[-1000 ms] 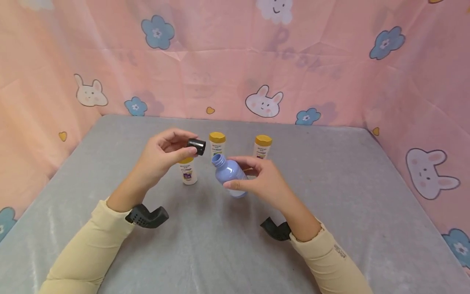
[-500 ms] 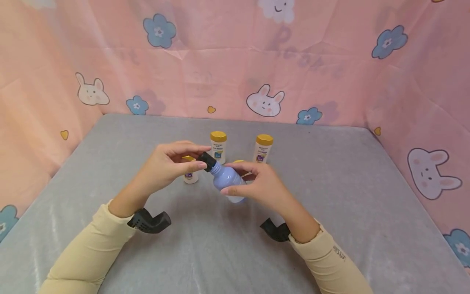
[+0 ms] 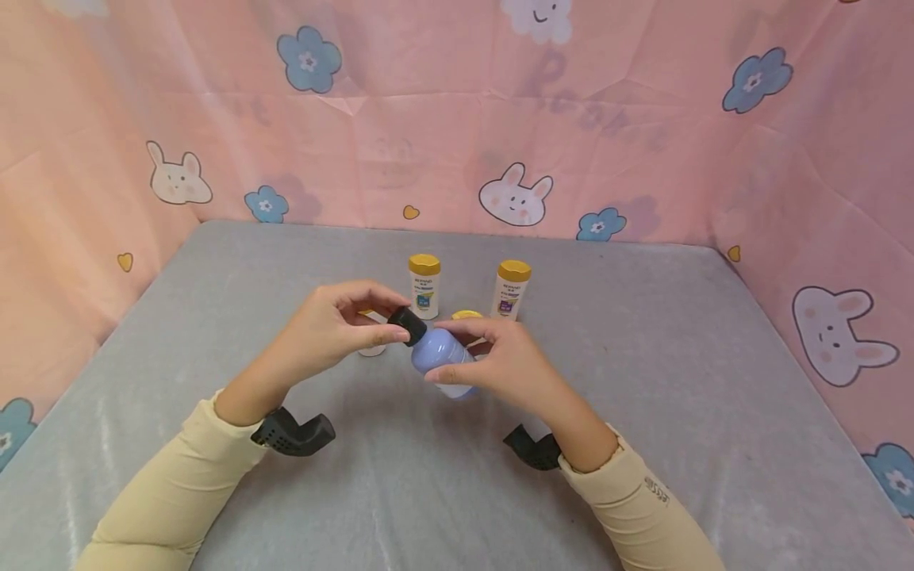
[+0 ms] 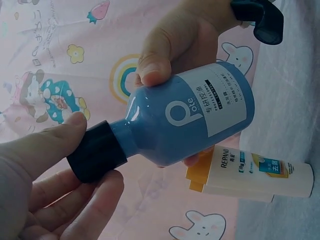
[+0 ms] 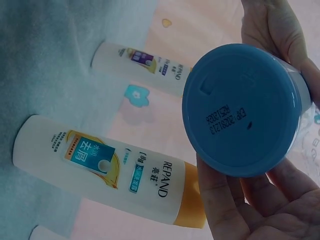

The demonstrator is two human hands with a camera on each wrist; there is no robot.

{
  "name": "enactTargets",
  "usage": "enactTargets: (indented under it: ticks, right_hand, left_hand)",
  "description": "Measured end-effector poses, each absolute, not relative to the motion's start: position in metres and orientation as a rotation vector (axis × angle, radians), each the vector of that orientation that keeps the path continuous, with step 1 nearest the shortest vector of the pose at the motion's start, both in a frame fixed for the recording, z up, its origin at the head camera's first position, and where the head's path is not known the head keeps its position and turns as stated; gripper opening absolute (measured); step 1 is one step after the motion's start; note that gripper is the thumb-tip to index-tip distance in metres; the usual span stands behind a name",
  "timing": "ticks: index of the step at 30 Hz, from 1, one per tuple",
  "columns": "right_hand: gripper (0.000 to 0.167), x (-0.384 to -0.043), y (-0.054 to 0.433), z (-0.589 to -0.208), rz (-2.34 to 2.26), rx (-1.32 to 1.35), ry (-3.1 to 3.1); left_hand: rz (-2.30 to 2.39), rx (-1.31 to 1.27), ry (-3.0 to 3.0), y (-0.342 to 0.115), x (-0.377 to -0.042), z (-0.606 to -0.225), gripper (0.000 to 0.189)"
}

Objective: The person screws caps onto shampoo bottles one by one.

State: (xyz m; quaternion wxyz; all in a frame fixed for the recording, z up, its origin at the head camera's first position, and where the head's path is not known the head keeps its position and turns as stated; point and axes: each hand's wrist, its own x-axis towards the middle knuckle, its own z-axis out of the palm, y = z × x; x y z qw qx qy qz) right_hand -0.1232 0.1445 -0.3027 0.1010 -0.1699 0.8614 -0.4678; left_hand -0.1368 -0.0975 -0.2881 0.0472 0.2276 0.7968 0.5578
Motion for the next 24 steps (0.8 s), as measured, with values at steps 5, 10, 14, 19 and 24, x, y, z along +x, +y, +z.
enactTargets:
  ticks: [5, 10, 14, 19, 24]
  right_hand:
    - [0.051, -0.1229, 0.144, -0.3031, -1.382, -0.515, 2.538]
    - [0.051, -0.1227, 0.1447, -0.304, -1.384, -0.522, 2.536]
    - [0.052, -0.1234, 0.1453, -0.3052, -1.38, -0.507, 2.527]
    - [0.053, -0.1246, 0.1447, -0.3064, -1.365, -0.505, 2.52]
    - [0.051, -0.1257, 0.1432, -0.3074, -1.374, -0.526, 2.523]
  left_hand:
    - [1.682, 0.72, 2.426, -0.0972, -0.1355, -0.2889, 0.032]
    - [1.665, 0.755, 2.394, -0.0979, -0.1356, -0.2891, 0.033]
    - [1.664, 0.848, 2.34, -0.0993, -0.1366, -0.2891, 0.036]
    - [1.664, 0.917, 2.345, -0.101, -0.1375, -0.2871, 0.049]
    - [1.681, 0.683, 2.41, -0.1025, -0.1367, -0.2842, 0.034]
